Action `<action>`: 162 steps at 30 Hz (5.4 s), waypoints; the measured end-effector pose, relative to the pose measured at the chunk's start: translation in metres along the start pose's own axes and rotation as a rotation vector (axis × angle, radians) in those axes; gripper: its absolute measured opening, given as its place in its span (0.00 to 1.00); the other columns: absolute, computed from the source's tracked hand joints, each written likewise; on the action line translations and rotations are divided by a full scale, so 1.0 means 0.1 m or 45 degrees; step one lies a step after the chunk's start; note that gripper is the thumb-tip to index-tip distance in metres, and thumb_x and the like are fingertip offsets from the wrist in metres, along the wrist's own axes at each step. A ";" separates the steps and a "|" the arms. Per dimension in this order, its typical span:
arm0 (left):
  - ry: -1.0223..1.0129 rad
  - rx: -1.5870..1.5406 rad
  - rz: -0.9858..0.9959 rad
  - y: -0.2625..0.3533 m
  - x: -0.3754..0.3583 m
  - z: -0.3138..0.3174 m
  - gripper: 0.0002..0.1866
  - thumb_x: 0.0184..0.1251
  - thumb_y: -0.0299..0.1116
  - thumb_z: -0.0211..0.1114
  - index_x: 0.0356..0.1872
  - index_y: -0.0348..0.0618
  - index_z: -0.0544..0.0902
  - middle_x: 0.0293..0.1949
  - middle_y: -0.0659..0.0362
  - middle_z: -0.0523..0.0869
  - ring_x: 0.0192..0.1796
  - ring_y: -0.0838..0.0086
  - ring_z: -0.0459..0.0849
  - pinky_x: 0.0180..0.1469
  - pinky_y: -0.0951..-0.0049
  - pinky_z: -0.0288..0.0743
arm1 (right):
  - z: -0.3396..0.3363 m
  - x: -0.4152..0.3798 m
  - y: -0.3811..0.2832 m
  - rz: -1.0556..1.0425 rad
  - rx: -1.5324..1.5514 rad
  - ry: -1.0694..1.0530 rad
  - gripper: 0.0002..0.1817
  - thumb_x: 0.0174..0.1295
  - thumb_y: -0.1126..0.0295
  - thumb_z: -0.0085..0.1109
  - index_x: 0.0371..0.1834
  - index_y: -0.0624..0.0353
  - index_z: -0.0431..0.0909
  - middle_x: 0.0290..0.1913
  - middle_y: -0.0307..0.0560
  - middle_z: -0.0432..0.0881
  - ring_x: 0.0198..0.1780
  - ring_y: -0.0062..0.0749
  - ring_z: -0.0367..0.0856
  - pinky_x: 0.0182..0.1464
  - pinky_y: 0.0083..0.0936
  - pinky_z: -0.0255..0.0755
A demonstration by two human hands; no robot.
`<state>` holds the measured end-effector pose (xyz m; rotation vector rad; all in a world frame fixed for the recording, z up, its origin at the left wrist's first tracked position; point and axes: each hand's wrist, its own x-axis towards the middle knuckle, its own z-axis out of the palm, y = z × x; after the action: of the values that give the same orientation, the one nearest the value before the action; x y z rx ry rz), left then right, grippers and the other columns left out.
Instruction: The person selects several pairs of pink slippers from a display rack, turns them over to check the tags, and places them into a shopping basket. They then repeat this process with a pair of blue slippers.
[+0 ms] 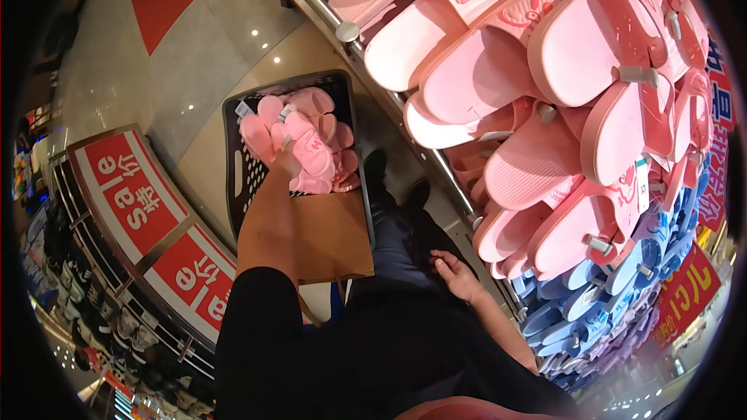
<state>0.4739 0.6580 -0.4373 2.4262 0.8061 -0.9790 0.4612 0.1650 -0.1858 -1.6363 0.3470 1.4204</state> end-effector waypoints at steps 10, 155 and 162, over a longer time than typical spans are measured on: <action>0.155 -0.102 0.444 -0.25 -0.27 -0.07 0.11 0.58 0.33 0.67 0.35 0.35 0.82 0.36 0.44 0.85 0.41 0.49 0.84 0.45 0.56 0.78 | 0.07 -0.10 0.03 -0.174 -0.193 -0.041 0.25 0.74 0.56 0.52 0.67 0.60 0.69 0.55 0.52 0.81 0.58 0.35 0.78 0.62 0.28 0.68; 0.944 -0.620 0.312 0.56 -2.30 -1.35 0.11 0.54 0.30 0.70 0.28 0.32 0.78 0.29 0.49 0.80 0.31 0.59 0.80 0.37 0.62 0.74 | 0.29 -1.00 -0.67 -0.647 -0.319 0.029 0.18 0.71 0.68 0.55 0.62 0.61 0.74 0.49 0.47 0.84 0.52 0.28 0.83 0.56 0.25 0.75; 0.903 -0.862 0.769 1.99 -4.42 -1.88 0.09 0.57 0.24 0.71 0.26 0.35 0.77 0.27 0.60 0.76 0.25 0.80 0.75 0.28 0.77 0.70 | 0.30 -1.65 -1.25 -1.194 -0.661 0.068 0.45 0.62 0.58 0.66 0.76 0.65 0.52 0.71 0.67 0.61 0.71 0.52 0.65 0.70 0.36 0.63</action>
<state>0.4340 0.4521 0.0384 2.1361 0.4289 0.3635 0.4825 0.1999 0.0189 -1.8542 -0.7468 0.7535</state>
